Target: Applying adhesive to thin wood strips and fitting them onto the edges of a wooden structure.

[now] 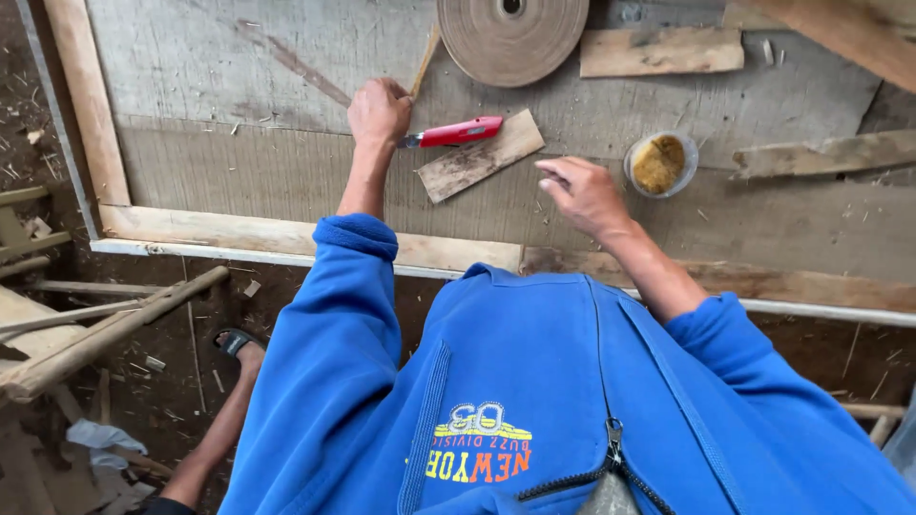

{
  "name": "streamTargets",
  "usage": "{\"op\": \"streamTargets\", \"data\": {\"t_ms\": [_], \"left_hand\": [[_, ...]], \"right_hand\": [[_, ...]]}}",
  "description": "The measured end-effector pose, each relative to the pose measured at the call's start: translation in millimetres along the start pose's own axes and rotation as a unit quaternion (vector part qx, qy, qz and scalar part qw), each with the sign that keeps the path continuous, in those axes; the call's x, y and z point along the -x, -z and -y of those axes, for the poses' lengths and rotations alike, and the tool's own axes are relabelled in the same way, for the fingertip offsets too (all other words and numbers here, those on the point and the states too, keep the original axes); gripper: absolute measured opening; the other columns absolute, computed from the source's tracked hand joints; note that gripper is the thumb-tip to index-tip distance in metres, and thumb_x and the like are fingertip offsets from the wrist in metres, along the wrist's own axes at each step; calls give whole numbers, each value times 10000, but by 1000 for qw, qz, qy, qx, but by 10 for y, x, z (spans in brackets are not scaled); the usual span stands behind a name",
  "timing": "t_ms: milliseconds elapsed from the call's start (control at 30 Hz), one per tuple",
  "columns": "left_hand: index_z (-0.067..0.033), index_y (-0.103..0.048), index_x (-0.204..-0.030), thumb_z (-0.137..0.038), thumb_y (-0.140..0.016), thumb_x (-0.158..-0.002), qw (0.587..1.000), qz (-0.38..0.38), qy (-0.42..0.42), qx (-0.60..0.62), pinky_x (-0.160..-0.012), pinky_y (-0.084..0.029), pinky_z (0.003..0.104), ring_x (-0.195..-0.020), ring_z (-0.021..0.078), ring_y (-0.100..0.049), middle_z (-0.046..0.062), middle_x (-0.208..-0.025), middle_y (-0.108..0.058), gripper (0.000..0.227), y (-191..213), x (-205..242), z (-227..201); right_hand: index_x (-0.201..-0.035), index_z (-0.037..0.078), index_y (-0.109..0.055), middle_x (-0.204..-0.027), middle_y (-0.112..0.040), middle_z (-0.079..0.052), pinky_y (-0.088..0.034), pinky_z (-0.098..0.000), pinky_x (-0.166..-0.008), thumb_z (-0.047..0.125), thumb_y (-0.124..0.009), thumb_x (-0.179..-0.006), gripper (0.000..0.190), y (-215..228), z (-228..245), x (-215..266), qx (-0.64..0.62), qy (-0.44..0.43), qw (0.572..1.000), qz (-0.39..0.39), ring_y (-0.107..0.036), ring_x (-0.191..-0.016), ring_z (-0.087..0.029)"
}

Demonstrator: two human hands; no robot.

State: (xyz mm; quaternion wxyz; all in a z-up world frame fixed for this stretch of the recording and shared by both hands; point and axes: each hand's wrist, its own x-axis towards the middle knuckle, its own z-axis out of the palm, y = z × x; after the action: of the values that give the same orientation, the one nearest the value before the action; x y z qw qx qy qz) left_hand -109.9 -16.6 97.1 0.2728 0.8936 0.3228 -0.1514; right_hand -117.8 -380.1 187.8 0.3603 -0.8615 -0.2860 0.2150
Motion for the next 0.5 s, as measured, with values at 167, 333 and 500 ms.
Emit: {"op": "streamTargets", "data": {"t_ms": [167,333,500], "left_hand": [[-225,-831,-954,-354,-732,-807,999,20,20,43,-799,-573,466,-932,352,-735,123,-922,-790,219,110,-10,34],[-236,-806,-960,-378,-748,-837,998,43,37,39,-803,-572,470,-920,336,-738,120,-918,-786,197,294,59,-81],[-187,-724,-1106,-572,-694,-891,998,16,-11,57,-677,-560,359,-815,162,-744,16,-991,-795,443,351,57,-303]], "right_hand": [[-1363,20,-636,-1327,-684,-178,-500,-439,-1037,91,-763,-894,492,-297,166,-717,115,168,978,38,-622,-1183,-332],[-1295,72,-665,-1288,-660,-160,-521,-444,-944,161,-826,-810,518,-661,79,-1252,165,254,953,23,-600,-1123,-347],[-1193,118,-692,-1165,-720,-61,-516,-390,-775,135,-898,-723,514,-749,81,-1399,216,269,938,19,-657,-975,-274]]}}
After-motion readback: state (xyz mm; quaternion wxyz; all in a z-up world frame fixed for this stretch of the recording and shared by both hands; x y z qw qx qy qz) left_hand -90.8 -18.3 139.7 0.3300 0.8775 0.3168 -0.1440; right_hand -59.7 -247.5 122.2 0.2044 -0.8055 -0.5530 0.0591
